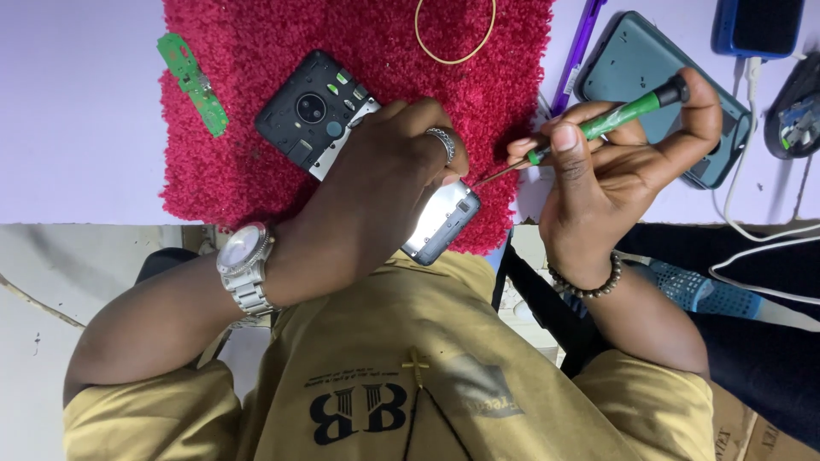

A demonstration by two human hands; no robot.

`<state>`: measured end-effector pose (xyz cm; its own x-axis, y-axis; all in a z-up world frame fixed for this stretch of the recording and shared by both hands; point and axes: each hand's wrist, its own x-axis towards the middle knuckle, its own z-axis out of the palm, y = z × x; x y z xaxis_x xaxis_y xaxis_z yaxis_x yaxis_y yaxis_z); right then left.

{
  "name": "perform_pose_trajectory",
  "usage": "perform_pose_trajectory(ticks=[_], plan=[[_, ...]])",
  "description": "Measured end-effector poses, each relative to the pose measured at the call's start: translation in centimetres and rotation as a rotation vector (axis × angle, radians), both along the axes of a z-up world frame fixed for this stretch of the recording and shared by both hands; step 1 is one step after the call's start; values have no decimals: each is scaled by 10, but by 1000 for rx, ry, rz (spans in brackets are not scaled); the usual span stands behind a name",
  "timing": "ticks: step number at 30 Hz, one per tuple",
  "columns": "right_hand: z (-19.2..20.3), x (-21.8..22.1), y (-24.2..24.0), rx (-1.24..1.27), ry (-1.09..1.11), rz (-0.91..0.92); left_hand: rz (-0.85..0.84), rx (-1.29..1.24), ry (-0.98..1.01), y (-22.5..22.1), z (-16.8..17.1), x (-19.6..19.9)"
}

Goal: Assembling internal components of a mobile phone on a repair bench, including installing a circuit board and using a screwdriver.

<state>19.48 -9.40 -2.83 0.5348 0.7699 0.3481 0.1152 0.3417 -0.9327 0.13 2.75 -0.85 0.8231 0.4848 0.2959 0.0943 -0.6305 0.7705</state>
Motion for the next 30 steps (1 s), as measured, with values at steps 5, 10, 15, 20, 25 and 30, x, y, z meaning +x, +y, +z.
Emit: perform_pose_trajectory(ticks=[5, 10, 15, 20, 25, 30], plan=[[-4, 2, 0, 15, -1, -20, 8, 32, -16, 0, -3, 1], [-8, 3, 1, 62, 6, -27, 9, 22, -18, -1, -3, 0], [-7, 1, -1, 36, 16, -18, 14, 20, -38, -1, 0, 1], [-14, 5, -2, 32, -34, -60, 13, 28, -40, -1, 4, -1], [-13, 4, -2, 41, -63, -55, 14, 26, -48, -2, 8, -1], [-16, 7, -5, 46, -52, -41, 14, 20, -48, -2, 8, -1]])
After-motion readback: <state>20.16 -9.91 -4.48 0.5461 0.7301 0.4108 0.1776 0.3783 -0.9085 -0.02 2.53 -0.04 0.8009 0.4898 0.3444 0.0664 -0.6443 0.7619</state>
